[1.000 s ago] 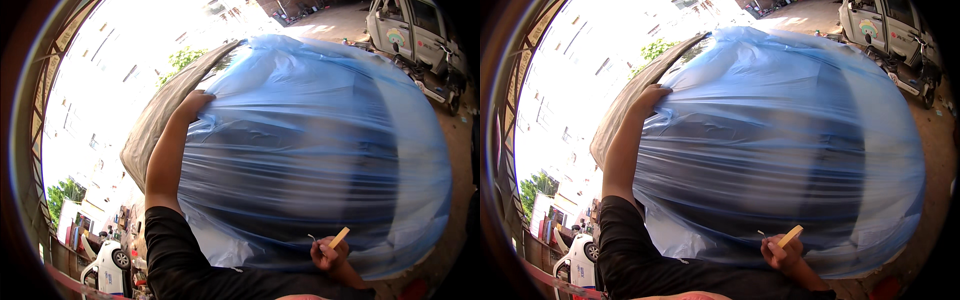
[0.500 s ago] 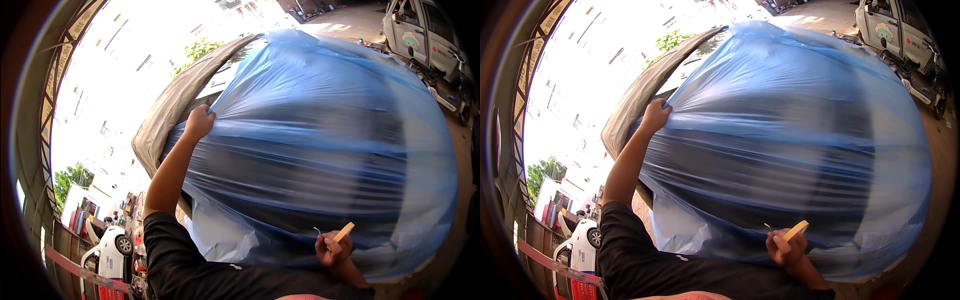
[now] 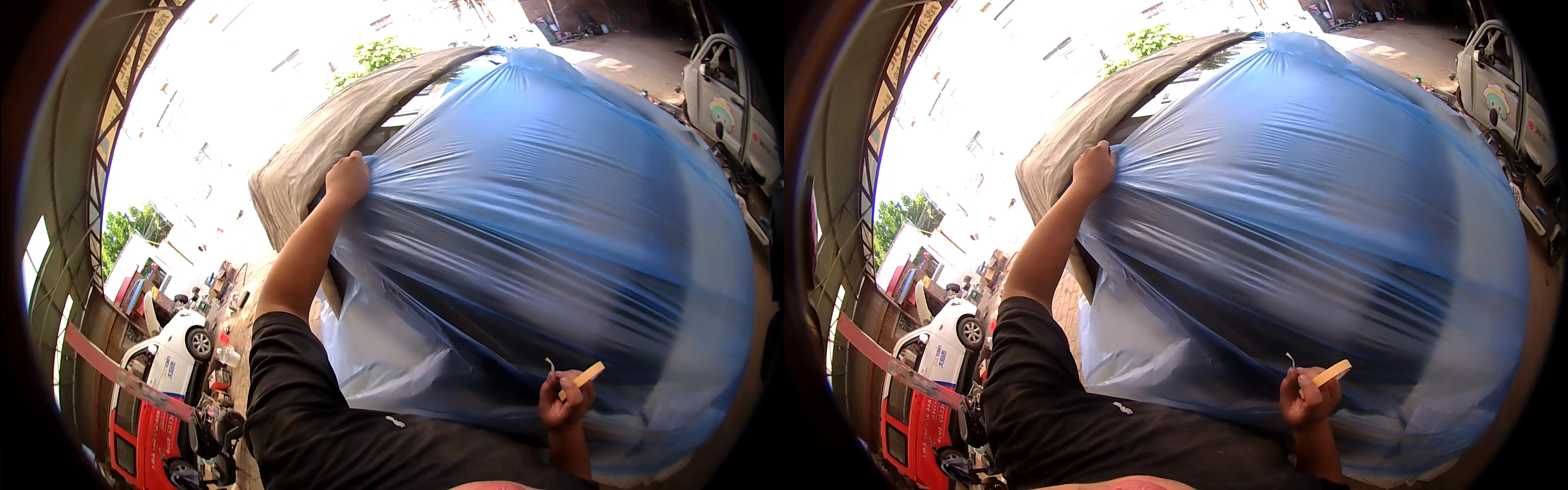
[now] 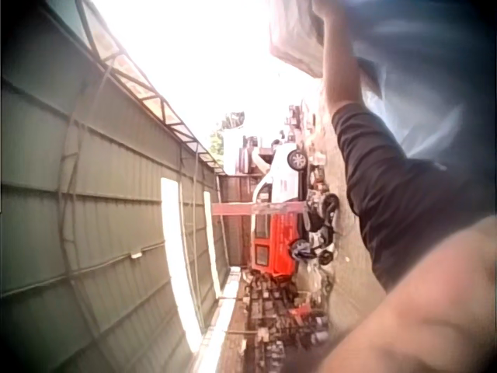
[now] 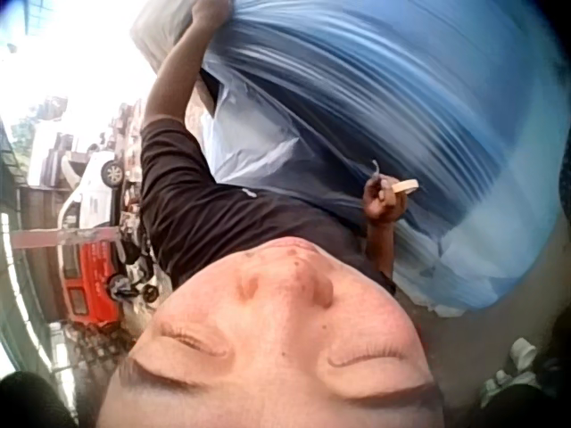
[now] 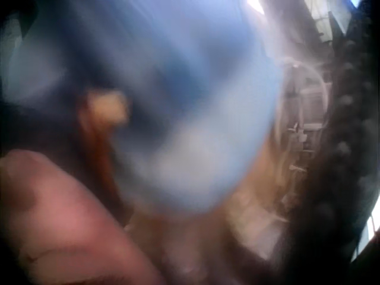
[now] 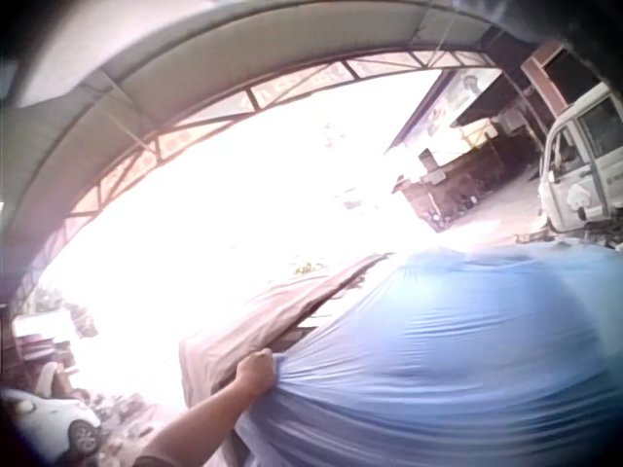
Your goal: The person secures a blue plastic sheet and a beige tarp over a car using masking tape. They walk around the vehicle, smoothing the plastic and applying strips of tape to hold the cover in place.
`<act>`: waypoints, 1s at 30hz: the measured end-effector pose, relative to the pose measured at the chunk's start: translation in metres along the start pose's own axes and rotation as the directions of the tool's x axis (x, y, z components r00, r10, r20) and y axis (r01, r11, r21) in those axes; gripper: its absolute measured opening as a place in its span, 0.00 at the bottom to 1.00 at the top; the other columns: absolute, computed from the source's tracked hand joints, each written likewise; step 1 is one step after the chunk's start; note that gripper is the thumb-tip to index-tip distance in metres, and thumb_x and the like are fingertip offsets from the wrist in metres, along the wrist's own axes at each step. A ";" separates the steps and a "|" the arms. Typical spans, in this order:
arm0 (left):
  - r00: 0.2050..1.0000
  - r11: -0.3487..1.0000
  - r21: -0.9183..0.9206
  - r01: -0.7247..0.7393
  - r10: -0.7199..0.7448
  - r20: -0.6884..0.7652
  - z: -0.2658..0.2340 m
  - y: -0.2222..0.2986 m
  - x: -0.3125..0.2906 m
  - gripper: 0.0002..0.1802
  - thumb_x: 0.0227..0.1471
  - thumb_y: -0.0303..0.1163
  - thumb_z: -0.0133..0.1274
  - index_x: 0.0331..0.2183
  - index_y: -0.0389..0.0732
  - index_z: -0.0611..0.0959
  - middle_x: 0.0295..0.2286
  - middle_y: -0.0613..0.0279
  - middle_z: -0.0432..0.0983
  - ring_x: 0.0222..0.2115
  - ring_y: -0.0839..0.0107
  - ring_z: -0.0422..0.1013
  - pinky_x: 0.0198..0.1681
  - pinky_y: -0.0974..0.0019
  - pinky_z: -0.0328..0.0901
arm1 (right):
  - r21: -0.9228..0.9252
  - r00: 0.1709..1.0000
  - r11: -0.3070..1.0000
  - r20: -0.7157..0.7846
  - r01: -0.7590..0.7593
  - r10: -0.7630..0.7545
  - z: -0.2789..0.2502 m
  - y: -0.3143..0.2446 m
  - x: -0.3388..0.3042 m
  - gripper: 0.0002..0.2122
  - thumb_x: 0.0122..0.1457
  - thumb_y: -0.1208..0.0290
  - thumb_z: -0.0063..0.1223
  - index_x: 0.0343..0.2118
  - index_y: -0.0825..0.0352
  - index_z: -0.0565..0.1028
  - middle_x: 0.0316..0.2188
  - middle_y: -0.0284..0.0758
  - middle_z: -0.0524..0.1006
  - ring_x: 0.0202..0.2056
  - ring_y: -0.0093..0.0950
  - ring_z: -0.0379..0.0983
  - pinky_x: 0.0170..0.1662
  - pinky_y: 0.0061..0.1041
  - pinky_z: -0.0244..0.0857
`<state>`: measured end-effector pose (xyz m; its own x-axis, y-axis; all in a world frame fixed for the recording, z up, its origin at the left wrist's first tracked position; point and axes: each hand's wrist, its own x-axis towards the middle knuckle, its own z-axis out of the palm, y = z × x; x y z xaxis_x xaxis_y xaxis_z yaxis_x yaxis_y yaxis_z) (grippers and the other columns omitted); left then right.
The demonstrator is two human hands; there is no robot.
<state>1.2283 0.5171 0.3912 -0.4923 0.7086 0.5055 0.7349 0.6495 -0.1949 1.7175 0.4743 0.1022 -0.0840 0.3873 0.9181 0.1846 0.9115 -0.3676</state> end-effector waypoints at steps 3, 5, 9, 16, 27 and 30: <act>1.000 0.998 0.059 0.003 -0.001 -0.027 0.004 -0.017 0.002 0.17 0.58 0.39 0.53 0.42 0.35 0.78 0.43 0.44 0.77 0.47 0.46 0.74 0.48 0.48 0.70 | 0.001 1.000 1.000 0.005 -0.020 0.020 0.000 -0.004 -0.002 0.18 0.55 0.85 0.59 0.44 0.65 0.65 0.29 0.39 0.75 0.26 0.36 0.73 0.31 0.34 0.68; 0.981 0.986 0.160 -0.045 0.074 -0.180 0.000 -0.028 0.006 0.18 0.57 0.39 0.54 0.43 0.36 0.79 0.45 0.46 0.76 0.50 0.49 0.72 0.51 0.49 0.68 | -0.012 1.000 1.000 0.005 -0.010 0.010 0.000 -0.004 0.001 0.17 0.55 0.87 0.58 0.44 0.66 0.65 0.28 0.41 0.75 0.27 0.38 0.72 0.31 0.35 0.68; 0.977 0.979 0.201 -0.044 0.085 -0.198 0.006 -0.063 0.027 0.17 0.55 0.40 0.56 0.41 0.38 0.82 0.46 0.47 0.76 0.52 0.52 0.69 0.54 0.51 0.65 | -0.048 1.000 0.999 -0.004 0.008 -0.008 0.002 -0.005 0.001 0.17 0.55 0.88 0.58 0.45 0.67 0.66 0.29 0.41 0.75 0.28 0.38 0.73 0.31 0.36 0.68; 0.967 0.942 -0.335 0.034 -0.115 -0.226 -0.012 -0.101 0.081 0.20 0.58 0.38 0.49 0.45 0.32 0.81 0.42 0.37 0.79 0.46 0.47 0.75 0.53 0.51 0.66 | -0.138 1.000 0.990 0.015 0.012 -0.011 0.003 -0.005 -0.003 0.18 0.54 0.87 0.59 0.43 0.66 0.64 0.29 0.40 0.75 0.27 0.38 0.74 0.32 0.37 0.68; 0.953 0.972 -0.236 -0.004 -0.068 -0.295 -0.037 -0.140 0.076 0.14 0.54 0.32 0.55 0.39 0.34 0.84 0.38 0.42 0.80 0.41 0.50 0.77 0.48 0.55 0.69 | -0.226 1.000 0.974 0.004 0.010 -0.009 0.005 0.000 -0.012 0.18 0.55 0.89 0.58 0.44 0.67 0.65 0.32 0.41 0.75 0.29 0.38 0.74 0.33 0.37 0.69; 0.899 0.971 0.067 -0.228 0.237 -0.368 -0.042 -0.103 0.047 0.14 0.53 0.29 0.53 0.41 0.35 0.83 0.41 0.43 0.78 0.44 0.50 0.75 0.50 0.55 0.68 | -0.230 1.000 0.973 0.001 0.015 -0.016 0.006 -0.005 -0.007 0.19 0.54 0.89 0.58 0.45 0.68 0.65 0.31 0.41 0.75 0.29 0.38 0.74 0.33 0.37 0.70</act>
<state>1.1489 0.4725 0.4701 -0.0965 0.6894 0.7179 0.7948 0.4876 -0.3614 1.7109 0.4675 0.0967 -0.0879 0.3731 0.9236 0.4034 0.8611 -0.3095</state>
